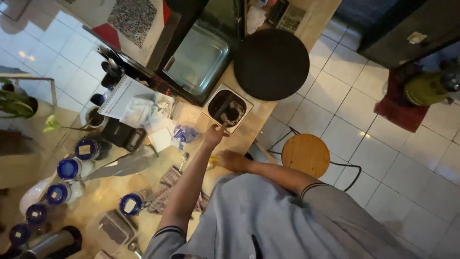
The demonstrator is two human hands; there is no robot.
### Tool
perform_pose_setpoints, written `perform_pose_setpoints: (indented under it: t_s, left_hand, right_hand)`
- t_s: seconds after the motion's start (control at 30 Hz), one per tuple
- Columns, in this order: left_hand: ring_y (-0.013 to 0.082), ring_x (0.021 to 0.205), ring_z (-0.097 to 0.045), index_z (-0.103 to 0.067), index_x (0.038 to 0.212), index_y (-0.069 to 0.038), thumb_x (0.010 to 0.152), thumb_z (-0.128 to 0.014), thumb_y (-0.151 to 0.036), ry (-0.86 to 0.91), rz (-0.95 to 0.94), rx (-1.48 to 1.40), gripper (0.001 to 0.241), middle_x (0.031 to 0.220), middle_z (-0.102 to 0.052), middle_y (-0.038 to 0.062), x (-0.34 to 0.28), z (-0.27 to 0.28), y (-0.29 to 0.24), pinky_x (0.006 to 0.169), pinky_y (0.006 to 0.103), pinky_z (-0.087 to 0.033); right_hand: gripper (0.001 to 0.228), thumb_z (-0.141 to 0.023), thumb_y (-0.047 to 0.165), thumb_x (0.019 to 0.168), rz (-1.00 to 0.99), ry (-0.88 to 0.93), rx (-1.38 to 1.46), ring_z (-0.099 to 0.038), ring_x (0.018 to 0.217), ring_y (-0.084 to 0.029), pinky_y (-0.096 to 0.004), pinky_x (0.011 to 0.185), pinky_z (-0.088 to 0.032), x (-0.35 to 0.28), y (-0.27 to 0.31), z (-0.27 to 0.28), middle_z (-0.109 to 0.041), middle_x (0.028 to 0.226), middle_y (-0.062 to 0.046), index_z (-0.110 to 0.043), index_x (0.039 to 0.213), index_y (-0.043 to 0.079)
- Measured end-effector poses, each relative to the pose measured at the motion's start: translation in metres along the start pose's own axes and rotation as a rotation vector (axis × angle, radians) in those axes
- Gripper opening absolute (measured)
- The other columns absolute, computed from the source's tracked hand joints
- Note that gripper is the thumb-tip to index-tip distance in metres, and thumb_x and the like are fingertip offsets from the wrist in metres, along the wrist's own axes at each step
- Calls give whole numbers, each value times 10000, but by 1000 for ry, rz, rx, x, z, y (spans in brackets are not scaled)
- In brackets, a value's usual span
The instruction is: Cleaning a coffee knock box with a brush and wiping down a wooden counter.
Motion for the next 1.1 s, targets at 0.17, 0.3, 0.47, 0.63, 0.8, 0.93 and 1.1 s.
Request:
perform_pose_setpoints:
  t_s: [0.17, 0.3, 0.47, 0.63, 0.8, 0.93, 1.1]
  left_hand:
    - [323, 1064, -712, -708, 1171, -163, 804, -759, -462, -183, -6, -49, 476, 984, -768, 89, 52, -15, 15, 959, 501, -540]
    - [502, 1065, -671, -680, 1162, 106, 900, -572, -283, -189, 15, -84, 481, 1022, -713, 336, 35, -24, 1, 942, 590, -521]
    - [271, 369, -571, -610, 933, 117, 873, -625, -166, -224, 159, -538, 289, 500, -521, 175, 102, -49, 68, 308, 366, -447]
    - [161, 384, -488, -540, 1002, 90, 909, -616, -120, -91, 136, -582, 242, 600, -455, 61, 18, -21, 7, 320, 290, -401]
    - [199, 354, -509, -658, 899, 73, 867, -634, -107, -85, 19, -492, 185, 529, -495, 106, -30, -14, 15, 307, 315, -409]
    - [170, 372, -506, -693, 840, 35, 836, -606, -91, -117, -65, -452, 154, 534, -516, 99, -82, -15, 36, 328, 313, -393]
    - [204, 454, -536, -732, 842, 46, 823, -641, -117, -123, -115, -299, 187, 574, -583, 137, -130, -20, 57, 418, 344, -430]
  right_hand:
    - [631, -441, 482, 1096, -873, 281, 803, -647, 1096, -544, -580, 918, -504, 5, -37, 105, -646, 1141, -371, -513, 1392, -70]
    - [525, -472, 246, 1039, -523, 299, 260, -632, 1183, -463, -530, 911, -556, -59, -46, 74, -599, 1315, -275, -417, 1548, 132]
    - [806, -659, 50, 851, -939, 480, 35, -734, 990, -336, -512, 711, -640, -96, -71, 90, -502, 1469, -181, -399, 1584, 260]
    - [624, -574, 180, 939, -1048, 408, 25, -708, 840, -427, -585, 617, -610, -108, -105, 78, -570, 1227, -252, -441, 1547, 159]
    - [523, -416, 308, 1058, -1313, 335, 131, -748, 869, -399, -483, 664, -614, -74, -135, 96, -651, 1045, -178, -473, 1474, -4]
    - [788, -225, 676, 1048, -1574, 263, 418, -718, 1028, -434, -548, 898, -548, -44, -166, 125, -718, 1031, -268, -525, 1381, 28]
    - [477, -327, 132, 1037, -1027, 396, -8, -745, 857, -465, -576, 716, -607, -56, -211, 22, -633, 1124, -283, -507, 1470, 49]
Point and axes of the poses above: each hand's wrist, its own x-axis towards the middle knuckle, its own z-axis out of the back of the hand, y = z × x, the point moved 4 cm from there along x, towards the middle knuckle
